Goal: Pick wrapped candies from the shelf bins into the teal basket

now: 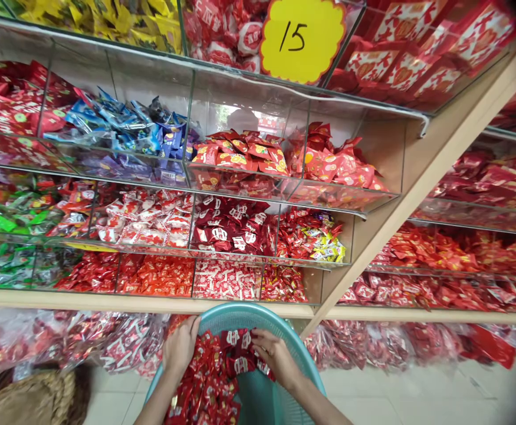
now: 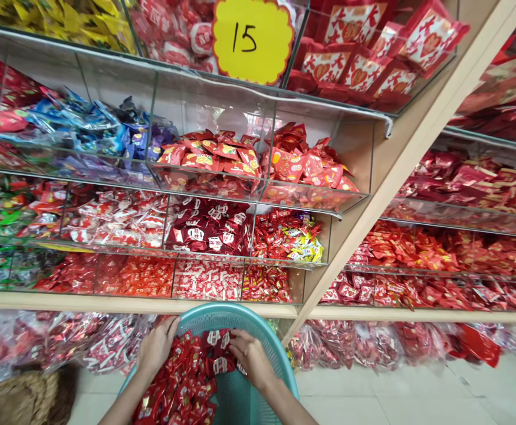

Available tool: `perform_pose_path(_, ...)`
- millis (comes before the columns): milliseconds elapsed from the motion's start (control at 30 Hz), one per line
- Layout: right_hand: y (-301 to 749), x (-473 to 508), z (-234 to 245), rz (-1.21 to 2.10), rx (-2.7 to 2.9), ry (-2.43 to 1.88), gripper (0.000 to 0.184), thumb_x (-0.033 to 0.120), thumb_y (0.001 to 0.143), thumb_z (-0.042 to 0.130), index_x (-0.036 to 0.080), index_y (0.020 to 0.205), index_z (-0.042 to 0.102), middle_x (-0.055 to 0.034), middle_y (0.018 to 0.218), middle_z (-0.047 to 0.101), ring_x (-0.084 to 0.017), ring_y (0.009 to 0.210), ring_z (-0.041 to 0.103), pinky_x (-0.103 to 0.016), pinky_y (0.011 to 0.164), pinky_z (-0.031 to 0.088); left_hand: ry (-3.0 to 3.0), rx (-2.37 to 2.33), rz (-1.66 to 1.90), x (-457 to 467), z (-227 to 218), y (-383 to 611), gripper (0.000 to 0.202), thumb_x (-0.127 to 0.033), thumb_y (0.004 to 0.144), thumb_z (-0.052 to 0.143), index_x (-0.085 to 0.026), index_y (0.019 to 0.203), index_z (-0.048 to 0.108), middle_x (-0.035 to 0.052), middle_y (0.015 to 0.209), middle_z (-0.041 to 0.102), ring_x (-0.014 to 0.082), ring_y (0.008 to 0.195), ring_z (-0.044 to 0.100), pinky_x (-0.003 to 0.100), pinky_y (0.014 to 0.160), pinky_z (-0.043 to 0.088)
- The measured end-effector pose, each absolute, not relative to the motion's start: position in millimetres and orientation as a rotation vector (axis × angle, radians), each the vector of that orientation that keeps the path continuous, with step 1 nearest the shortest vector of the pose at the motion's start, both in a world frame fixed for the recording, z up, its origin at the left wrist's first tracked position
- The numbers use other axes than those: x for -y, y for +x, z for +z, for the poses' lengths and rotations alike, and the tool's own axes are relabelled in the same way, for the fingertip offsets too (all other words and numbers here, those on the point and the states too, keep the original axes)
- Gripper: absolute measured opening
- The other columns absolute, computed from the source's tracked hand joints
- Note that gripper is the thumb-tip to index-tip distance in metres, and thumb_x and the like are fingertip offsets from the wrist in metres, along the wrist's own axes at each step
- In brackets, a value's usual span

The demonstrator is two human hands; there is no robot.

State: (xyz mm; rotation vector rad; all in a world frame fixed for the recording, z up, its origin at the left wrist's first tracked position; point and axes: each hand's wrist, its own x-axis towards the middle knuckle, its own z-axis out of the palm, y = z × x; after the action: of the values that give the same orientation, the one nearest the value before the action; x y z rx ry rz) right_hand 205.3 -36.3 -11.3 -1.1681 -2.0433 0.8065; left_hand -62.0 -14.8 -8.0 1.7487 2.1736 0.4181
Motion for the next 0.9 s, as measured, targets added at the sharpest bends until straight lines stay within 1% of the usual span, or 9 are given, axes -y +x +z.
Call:
perform_pose_path(167,195,28,-25,0.786,1.944,-1.125,0.037,0.044,0.093,0.043,0.024,0.101,0.073,-0.0095,0.116,0.066,-0.022,0.106,0.063,-0.036,0.092,0.050,1.741,-2.189,0.405,14,-9,-62,0.053,-0.049,0.090,0.017,-0.028,0.115,0.059,0.0079,0.109,0.072,0.0273,0.090,0.069,0.038,0.075,0.048)
perform_pose_path(367,169,12,-45,0.746,1.814,-1.209,0.036,0.042,0.092,0.046,0.020,0.099,0.073,-0.0123,0.114,0.067,-0.024,0.105,0.063,-0.039,0.094,0.049,1.730,-2.191,0.446,14,-14,-63,0.055,-0.050,0.090,0.015,-0.027,0.113,0.060,0.0080,0.108,0.072,0.0276,0.092,0.069,0.038,0.077,0.049)
perform_pose_path(467,162,13,-51,0.798,1.965,-1.295,0.035,0.033,0.093,0.041,0.020,0.098,0.073,-0.0108,0.122,0.064,-0.024,0.112,0.060,-0.038,0.098,0.046,1.724,-2.189,0.448,15,-14,-63,0.054,-0.049,0.090,0.016,-0.027,0.112,0.060,0.0078,0.108,0.072,0.0275,0.093,0.069,0.039,0.078,0.049)
perform_pose_path(567,161,19,-47,0.778,2.147,-1.426,0.035,0.021,0.090,0.039,0.022,0.105,0.071,-0.0086,0.131,0.058,-0.024,0.118,0.056,-0.036,0.100,0.044,1.695,-2.197,0.431,16,-14,-64,0.054,-0.049,0.090,0.016,-0.027,0.115,0.059,0.0079,0.110,0.072,0.0278,0.093,0.068,0.040,0.078,0.049)
perform_pose_path(667,162,23,-31,0.639,2.239,-1.514,0.038,0.014,0.087,0.042,0.023,0.114,0.067,-0.0087,0.135,0.054,-0.026,0.116,0.057,-0.039,0.100,0.045,1.699,-2.184,0.444,16,-13,-64,0.054,-0.048,0.090,0.016,-0.028,0.115,0.059,0.0077,0.110,0.072,0.0273,0.093,0.068,0.039,0.078,0.049)
perform_pose_path(733,162,22,-12,0.518,2.276,-1.469,0.038,0.013,0.086,0.045,0.022,0.118,0.065,-0.0097,0.135,0.054,-0.027,0.115,0.058,-0.043,0.102,0.043,1.705,-2.172,0.461,17,-13,-65,0.054,-0.048,0.090,0.016,-0.028,0.114,0.060,0.0075,0.109,0.072,0.0269,0.093,0.069,0.038,0.078,0.049)
perform_pose_path(833,160,14,33,0.319,2.308,-1.261,0.034,0.015,0.089,0.046,0.021,0.118,0.064,-0.0110,0.130,0.058,-0.026,0.118,0.056,-0.045,0.106,0.039,1.703,-2.163,0.472,17,-12,-65,0.053,-0.048,0.090,0.017,-0.027,0.113,0.060,0.0074,0.107,0.072,0.0276,0.093,0.069,0.039,0.078,0.049)
perform_pose_path(900,158,6,71,0.196,2.313,-1.099,0.033,0.019,0.092,0.044,0.021,0.119,0.062,-0.0104,0.127,0.060,-0.023,0.115,0.057,-0.045,0.105,0.040,1.697,-2.158,0.471,17,-11,-65,0.053,-0.047,0.090,0.017,-0.026,0.114,0.060,0.0077,0.108,0.072,0.0281,0.094,0.069,0.039,0.078,0.049)
